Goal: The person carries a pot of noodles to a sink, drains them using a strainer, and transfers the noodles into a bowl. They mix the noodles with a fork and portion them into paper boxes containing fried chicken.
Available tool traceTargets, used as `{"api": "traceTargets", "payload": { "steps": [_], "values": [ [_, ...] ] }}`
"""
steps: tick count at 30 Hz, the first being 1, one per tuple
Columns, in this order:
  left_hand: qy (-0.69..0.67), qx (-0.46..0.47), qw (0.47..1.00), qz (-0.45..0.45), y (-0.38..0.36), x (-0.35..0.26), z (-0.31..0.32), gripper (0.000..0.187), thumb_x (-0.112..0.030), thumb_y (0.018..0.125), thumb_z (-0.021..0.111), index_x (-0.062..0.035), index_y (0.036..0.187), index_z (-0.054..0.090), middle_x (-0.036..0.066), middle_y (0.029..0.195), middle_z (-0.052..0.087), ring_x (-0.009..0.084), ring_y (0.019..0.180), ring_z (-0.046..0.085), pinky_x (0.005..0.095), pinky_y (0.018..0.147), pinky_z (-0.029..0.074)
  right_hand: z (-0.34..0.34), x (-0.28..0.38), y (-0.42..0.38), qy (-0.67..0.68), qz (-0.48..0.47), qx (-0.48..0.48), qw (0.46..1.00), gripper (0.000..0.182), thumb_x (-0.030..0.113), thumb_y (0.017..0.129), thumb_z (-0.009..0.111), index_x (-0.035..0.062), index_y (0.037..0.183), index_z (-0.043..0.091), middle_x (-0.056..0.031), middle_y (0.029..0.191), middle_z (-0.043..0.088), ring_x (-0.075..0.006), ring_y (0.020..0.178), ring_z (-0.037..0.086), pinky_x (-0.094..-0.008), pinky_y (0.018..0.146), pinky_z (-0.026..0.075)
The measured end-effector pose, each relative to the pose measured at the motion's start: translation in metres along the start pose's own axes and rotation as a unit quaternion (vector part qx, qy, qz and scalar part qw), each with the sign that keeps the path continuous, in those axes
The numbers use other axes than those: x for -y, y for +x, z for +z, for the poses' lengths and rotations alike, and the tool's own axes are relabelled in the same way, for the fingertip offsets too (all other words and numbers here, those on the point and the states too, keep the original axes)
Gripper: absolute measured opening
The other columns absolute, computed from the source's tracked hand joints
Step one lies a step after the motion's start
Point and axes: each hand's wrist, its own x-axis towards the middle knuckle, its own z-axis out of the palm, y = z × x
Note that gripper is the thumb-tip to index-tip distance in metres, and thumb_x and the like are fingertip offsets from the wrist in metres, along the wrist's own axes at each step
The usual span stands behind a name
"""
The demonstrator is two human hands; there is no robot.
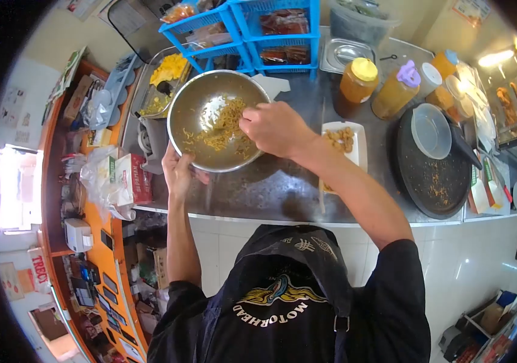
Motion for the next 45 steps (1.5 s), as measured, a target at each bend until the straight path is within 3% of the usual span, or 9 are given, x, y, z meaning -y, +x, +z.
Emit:
{"api": "traceTargets", "payload": {
  "steps": [6, 9, 15, 20, 22, 26, 28, 34, 45],
  "values": [
    [0.066, 0.084, 0.994, -0.021, 0.048, -0.002, -0.044, 0.048, 0.003, 0.077, 0.040, 0.0014, 0.125, 0.041, 0.015, 0.071, 0.062, 0.0200, 0.040, 0.057, 0.0266, 0.032, 0.048, 0.015, -0.001, 0.057, 0.001, -0.121, -0.138, 0.983, 0.014, 0.009, 0.070, 0.056, 0.0072, 0.084, 0.058, 0.0002, 0.073, 0.054, -0.0175, 0.069, 0.057, -0.0299, 0.054, 0.050],
    [0.079, 0.110, 0.990, -0.039, 0.054, -0.001, -0.055, 0.051, 0.005, 0.077, 0.038, -0.0014, 0.128, 0.039, 0.015, 0.069, 0.061, 0.0194, 0.041, 0.058, 0.0276, 0.033, 0.049, 0.016, 0.000, 0.064, -0.071, -0.226, 0.029, 0.971, 0.014, 0.010, 0.071, 0.056, 0.0076, 0.084, 0.058, 0.0007, 0.074, 0.054, -0.0156, 0.071, 0.057, -0.0287, 0.055, 0.049],
    [0.034, 0.060, 0.997, 0.046, 0.058, 0.011, -0.051, 0.049, 0.007, 0.077, 0.041, -0.0024, 0.125, 0.043, 0.016, 0.076, 0.063, 0.0186, 0.042, 0.058, 0.0271, 0.034, 0.048, 0.018, 0.007, 0.066, -0.103, -0.129, 0.111, 0.980, 0.006, 0.014, 0.069, 0.056, 0.0093, 0.073, 0.057, -0.0021, 0.075, 0.055, -0.0171, 0.074, 0.060, -0.0305, 0.054, 0.050],
    [0.052, -0.004, 0.995, 0.089, 0.049, 0.023, -0.050, 0.030, 0.001, 0.085, 0.046, 0.0024, 0.115, 0.046, 0.016, 0.075, 0.064, 0.0199, 0.043, 0.059, 0.0263, 0.035, 0.048, 0.007, -0.009, 0.055, -0.064, 0.018, -0.032, 0.997, 0.007, 0.013, 0.070, 0.056, 0.0082, 0.074, 0.057, -0.0022, 0.074, 0.055, -0.0211, 0.069, 0.061, -0.0328, 0.056, 0.052],
    [0.040, 0.009, 0.997, 0.067, 0.046, 0.031, -0.049, 0.036, 0.002, 0.085, 0.045, 0.0016, 0.120, 0.043, 0.015, 0.080, 0.064, 0.0187, 0.044, 0.059, 0.0250, 0.035, 0.049, 0.018, 0.004, 0.044, -0.074, -0.074, 0.180, 0.978, 0.004, 0.012, 0.070, 0.056, 0.0086, 0.072, 0.057, -0.0020, 0.072, 0.055, -0.0209, 0.068, 0.062, -0.0335, 0.054, 0.052],
    [0.052, -0.011, 0.994, 0.099, 0.033, 0.051, -0.045, 0.043, 0.003, 0.084, 0.044, 0.0023, 0.126, 0.038, 0.015, 0.084, 0.064, 0.0172, 0.047, 0.060, 0.0247, 0.038, 0.050, 0.027, 0.013, 0.017, -0.063, 0.116, -0.057, 0.990, 0.001, 0.009, 0.069, 0.057, 0.0081, 0.069, 0.057, -0.0052, 0.075, 0.058, -0.0225, 0.062, 0.062, -0.0351, 0.053, 0.051],
    [0.057, -0.006, 0.993, 0.103, 0.032, 0.062, -0.040, 0.044, 0.003, 0.084, 0.044, 0.0028, 0.127, 0.037, 0.015, 0.084, 0.064, 0.0169, 0.047, 0.060, 0.0250, 0.038, 0.050, 0.035, 0.029, 0.000, -0.044, 0.186, 0.074, 0.979, 0.005, 0.009, 0.070, 0.056, 0.0064, 0.073, 0.059, -0.0086, 0.075, 0.059, -0.0260, 0.063, 0.062, -0.0372, 0.054, 0.051],
    [0.024, -0.026, 0.993, 0.116, 0.027, 0.106, -0.024, 0.038, 0.002, 0.083, 0.040, 0.0043, 0.121, 0.038, 0.019, 0.085, 0.062, 0.0211, 0.048, 0.061, 0.0271, 0.038, 0.051, 0.072, 0.043, -0.038, -0.003, 0.355, -0.012, 0.935, 0.015, 0.007, 0.073, 0.055, 0.0043, 0.085, 0.063, -0.0128, 0.074, 0.060, -0.0325, 0.066, 0.061, -0.0411, 0.056, 0.051],
    [0.112, -0.079, 0.971, 0.198, 0.028, 0.122, -0.004, 0.066, 0.003, 0.083, 0.041, 0.0055, 0.140, 0.007, 0.015, 0.071, 0.065, 0.0188, 0.053, 0.064, 0.0274, 0.049, 0.052, 0.108, 0.082, -0.042, 0.208, 0.322, -0.199, 0.902, 0.005, 0.005, 0.075, 0.056, 0.0012, 0.073, 0.059, -0.0156, 0.071, 0.058, -0.0352, 0.065, 0.059, -0.0438, 0.056, 0.049]
  ]
}}
